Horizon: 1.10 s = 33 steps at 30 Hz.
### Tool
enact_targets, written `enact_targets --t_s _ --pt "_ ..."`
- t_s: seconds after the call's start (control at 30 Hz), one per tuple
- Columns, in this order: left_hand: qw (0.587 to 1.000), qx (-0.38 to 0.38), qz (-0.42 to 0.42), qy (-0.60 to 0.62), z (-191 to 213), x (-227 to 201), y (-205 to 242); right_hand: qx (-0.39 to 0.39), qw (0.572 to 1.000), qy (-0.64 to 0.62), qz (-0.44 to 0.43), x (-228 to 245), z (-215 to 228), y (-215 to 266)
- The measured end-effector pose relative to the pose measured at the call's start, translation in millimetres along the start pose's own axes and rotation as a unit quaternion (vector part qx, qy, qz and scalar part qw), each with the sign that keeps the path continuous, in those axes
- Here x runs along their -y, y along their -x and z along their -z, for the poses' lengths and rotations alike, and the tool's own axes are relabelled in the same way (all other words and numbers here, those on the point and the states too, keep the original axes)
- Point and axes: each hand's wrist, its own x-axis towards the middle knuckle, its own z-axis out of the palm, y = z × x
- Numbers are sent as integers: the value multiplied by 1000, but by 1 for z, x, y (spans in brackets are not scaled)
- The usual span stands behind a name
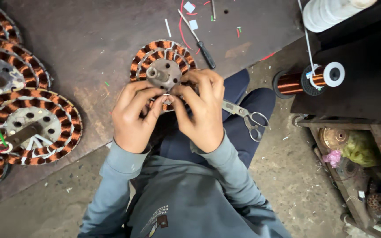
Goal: The person sits on the floor and works on a motor stator, inserting and securing green and white wires into the copper windings. They use scissors to trim wire ends and a screwdriver to adjust connections within the stator slots.
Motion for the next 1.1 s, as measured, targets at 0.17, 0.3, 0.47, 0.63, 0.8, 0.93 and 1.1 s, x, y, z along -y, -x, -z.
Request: enact_targets --t_s 0.17,0.3,0.47,0.63,0.8,0.93,1.1 --pt "1000 -23 15 15 -4 -1 2 -40 999 6 -20 2 -8 3" --pt "1000 -17 17 5 -4 -2 1 -51 999 3 -18 1 -11 4" --pt "998 -55 -22 -28 -10 -1 1 -62 998 -10 -15 0 -15 7" --pt "996 -73 -31 -28 -15 -2 3 -39 999 -22 -15 2 -13 11" --pt "997 -55 -52 -32 -13 -6 6 -39 999 -18 -22 3 -15 13" --pt "997 -39 -51 -36 -12 -6 5 -28 999 -18 -11 1 -13 13" --pt "989 -10 -98 -106 -2 -13 -3 -46 998 -43 -22 -8 -5 17"
